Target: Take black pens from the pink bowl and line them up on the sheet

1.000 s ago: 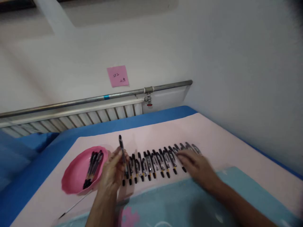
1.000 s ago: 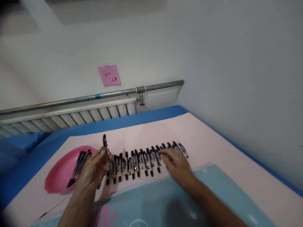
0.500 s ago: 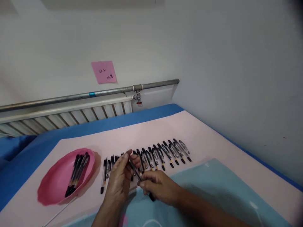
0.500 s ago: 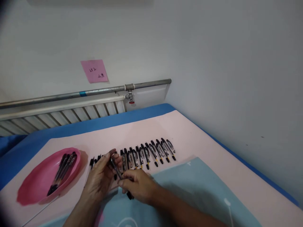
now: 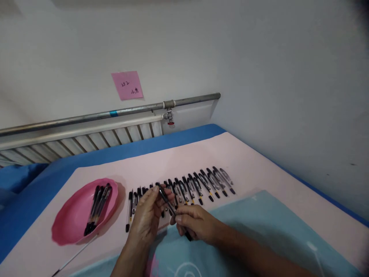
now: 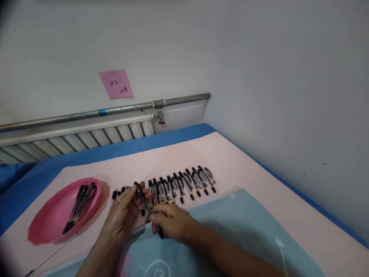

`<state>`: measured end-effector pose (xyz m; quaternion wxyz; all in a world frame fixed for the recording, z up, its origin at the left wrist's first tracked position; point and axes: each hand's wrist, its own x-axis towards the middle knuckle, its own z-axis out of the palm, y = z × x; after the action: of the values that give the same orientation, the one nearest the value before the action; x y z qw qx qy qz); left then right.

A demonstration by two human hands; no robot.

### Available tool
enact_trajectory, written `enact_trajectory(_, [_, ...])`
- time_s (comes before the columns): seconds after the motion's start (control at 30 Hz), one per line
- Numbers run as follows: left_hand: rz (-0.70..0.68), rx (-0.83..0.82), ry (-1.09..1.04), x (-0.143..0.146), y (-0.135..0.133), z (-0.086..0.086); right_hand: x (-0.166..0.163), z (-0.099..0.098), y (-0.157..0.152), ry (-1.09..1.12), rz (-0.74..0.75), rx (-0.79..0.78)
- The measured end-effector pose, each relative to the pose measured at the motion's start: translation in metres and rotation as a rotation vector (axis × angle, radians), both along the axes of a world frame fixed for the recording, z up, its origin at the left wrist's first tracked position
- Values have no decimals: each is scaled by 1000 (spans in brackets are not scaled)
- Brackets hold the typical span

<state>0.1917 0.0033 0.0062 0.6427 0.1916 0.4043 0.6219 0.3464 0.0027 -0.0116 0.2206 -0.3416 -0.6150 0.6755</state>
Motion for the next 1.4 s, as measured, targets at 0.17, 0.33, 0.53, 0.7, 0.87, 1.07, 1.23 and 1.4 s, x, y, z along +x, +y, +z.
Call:
enact_trajectory(0.17, [351,-15,-78,-35,12,3,1,3,-2,-35,31,-4])
enact_trajectory(0.33, [159,75,-156,-37,10,6,-1,1,-1,30,-28,-96])
enact_trajectory(0.53, [-168,58,-77,-8,-2,2,1,-1,1,100,-16,-105])
enact_trajectory(0.7, [-179,-2,27,-9,-3,3,4,7,0,71,-3,-114])
enact_trajectory(0.87, [-200,-19,29,-8,-4,2,6,13,-2,77,44,-87])
enact_trajectory(1.07, [-182,-6,68,-7,-4,0,7,9,0,97,119,-85])
enact_trajectory(1.23, [-106,28,114,-5,-4,1,4,0,1,93,-45,-74])
enact_trajectory(1.4, [-72,28,75,-4,-4,3,5,3,1,115,-22,-177])
